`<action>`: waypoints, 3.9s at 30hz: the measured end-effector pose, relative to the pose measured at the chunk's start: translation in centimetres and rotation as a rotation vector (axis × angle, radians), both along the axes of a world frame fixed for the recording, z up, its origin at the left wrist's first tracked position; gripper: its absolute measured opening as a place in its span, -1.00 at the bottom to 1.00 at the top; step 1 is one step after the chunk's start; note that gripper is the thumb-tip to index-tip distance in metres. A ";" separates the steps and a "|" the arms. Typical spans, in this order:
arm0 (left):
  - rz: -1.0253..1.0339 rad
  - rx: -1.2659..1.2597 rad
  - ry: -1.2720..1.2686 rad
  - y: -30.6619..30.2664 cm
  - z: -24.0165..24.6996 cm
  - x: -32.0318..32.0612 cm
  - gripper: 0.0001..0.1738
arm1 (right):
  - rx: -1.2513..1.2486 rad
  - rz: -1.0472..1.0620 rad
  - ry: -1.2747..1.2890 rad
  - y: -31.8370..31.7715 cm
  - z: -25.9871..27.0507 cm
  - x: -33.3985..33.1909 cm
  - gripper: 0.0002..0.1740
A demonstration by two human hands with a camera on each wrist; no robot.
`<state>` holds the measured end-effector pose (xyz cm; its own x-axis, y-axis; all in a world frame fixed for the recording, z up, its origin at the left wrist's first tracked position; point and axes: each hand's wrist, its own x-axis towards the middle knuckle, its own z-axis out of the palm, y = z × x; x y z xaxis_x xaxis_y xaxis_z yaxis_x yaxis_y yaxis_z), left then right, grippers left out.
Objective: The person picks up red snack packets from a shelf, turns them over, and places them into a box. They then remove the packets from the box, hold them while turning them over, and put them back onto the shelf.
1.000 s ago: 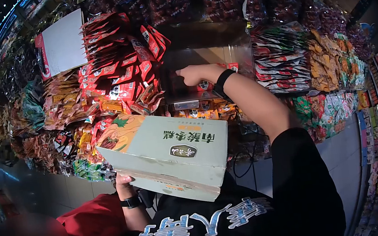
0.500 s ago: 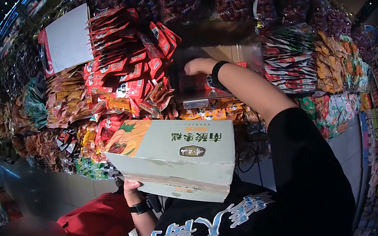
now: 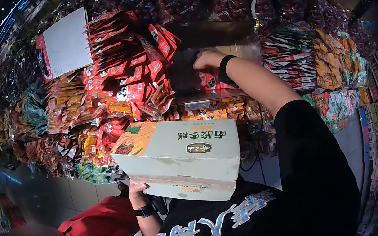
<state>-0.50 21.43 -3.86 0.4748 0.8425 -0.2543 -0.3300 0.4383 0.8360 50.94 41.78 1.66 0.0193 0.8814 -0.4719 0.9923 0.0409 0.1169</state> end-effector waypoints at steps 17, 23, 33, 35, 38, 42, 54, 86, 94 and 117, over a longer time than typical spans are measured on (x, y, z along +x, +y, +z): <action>-0.039 -0.060 0.008 -0.2 0.4 0.1 0.02 | -0.252 -0.295 0.302 -6.7 0.1 3.4 -0.25; -0.059 -0.031 0.000 0.1 0.0 -0.1 0.03 | -0.085 -0.034 0.148 -7.1 -0.8 2.9 -0.55; -0.062 -0.040 0.007 0.0 0.0 0.2 0.01 | -0.046 -0.101 -0.098 -9.3 2.1 3.4 -0.65; -0.086 -0.020 0.009 0.1 -0.4 0.2 0.00 | -0.099 -0.150 -0.172 -9.6 1.1 4.3 -0.62; -0.086 -0.017 0.006 0.1 0.4 0.5 -0.02 | -0.172 -0.213 -0.121 -9.9 0.3 5.0 -0.61; -0.091 -0.028 0.007 -0.1 1.6 0.8 -0.01 | -0.150 -0.241 -0.134 -10.4 1.7 3.4 -0.63; -0.088 -0.020 -0.005 -0.1 2.4 0.9 -0.01 | -0.150 -0.157 0.041 -9.1 0.4 5.1 -0.54; -0.084 -0.006 0.042 0.1 1.9 1.5 0.04 | -0.246 -0.075 0.036 -9.5 -1.2 3.3 -0.31; -0.100 -0.037 -0.008 -0.2 3.1 1.6 -0.01 | -0.345 0.005 -0.130 -9.5 0.6 1.8 -0.37; -0.057 -0.026 0.029 -0.9 1.9 1.1 0.03 | -0.276 -0.023 0.058 -10.2 -1.1 3.1 -0.39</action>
